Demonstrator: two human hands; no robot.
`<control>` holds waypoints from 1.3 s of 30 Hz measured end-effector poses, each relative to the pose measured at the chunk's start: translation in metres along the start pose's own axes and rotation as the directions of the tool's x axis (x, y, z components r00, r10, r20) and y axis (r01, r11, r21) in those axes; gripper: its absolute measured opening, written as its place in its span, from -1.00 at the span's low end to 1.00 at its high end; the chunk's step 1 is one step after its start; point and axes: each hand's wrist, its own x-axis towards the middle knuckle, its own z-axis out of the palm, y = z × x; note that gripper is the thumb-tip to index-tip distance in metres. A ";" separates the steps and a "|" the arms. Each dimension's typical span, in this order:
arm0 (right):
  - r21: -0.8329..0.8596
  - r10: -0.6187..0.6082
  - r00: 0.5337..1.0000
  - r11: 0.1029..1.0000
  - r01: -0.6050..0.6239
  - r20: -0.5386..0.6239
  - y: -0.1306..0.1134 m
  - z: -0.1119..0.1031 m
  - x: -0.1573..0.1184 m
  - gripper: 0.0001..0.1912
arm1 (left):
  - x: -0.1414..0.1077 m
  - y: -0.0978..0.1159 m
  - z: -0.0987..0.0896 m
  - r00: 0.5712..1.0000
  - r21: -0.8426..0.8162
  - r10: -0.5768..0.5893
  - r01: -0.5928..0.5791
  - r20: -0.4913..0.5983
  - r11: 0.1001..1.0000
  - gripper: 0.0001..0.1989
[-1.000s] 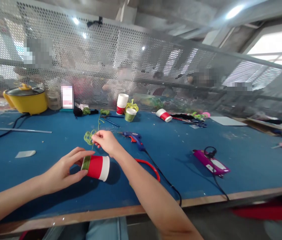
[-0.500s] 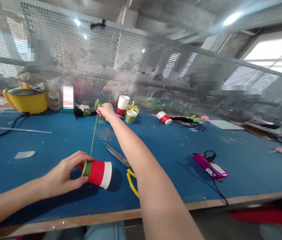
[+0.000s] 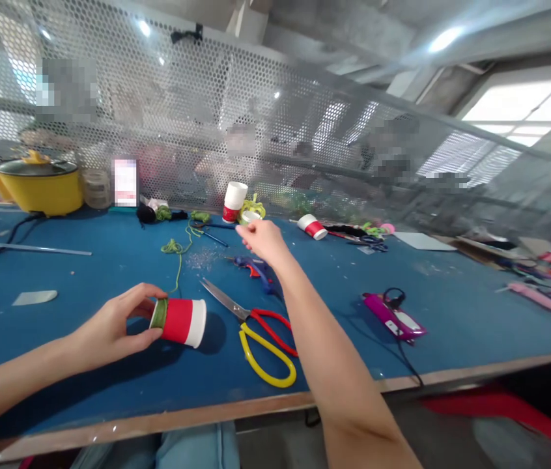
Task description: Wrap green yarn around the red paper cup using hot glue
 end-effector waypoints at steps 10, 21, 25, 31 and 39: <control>-0.110 0.249 0.963 0.965 -0.237 0.102 0.060 0.039 -0.015 -0.82 | 0.001 -0.007 -0.003 0.999 0.084 0.024 -0.021 -0.042 0.996 -0.67; 0.563 -0.061 0.981 0.825 -0.053 0.182 0.010 0.010 -0.056 -0.83 | 0.001 -0.013 -0.013 0.993 0.223 0.116 -0.108 -0.023 0.969 -0.65; 0.581 -0.181 0.948 0.814 -0.004 0.260 -0.010 0.000 -0.079 -0.79 | 0.003 -0.011 -0.016 0.989 0.255 0.147 -0.143 0.002 0.956 -0.66; 0.502 -0.236 0.909 0.864 0.035 0.343 -0.019 0.000 -0.096 -0.80 | 0.004 -0.011 -0.018 0.985 0.310 0.174 -0.164 -0.006 0.936 -0.67; 0.440 -0.342 0.905 0.874 0.206 0.254 -0.023 0.008 -0.100 -0.85 | 0.005 -0.012 -0.018 0.983 0.326 0.184 -0.170 -0.013 0.930 -0.67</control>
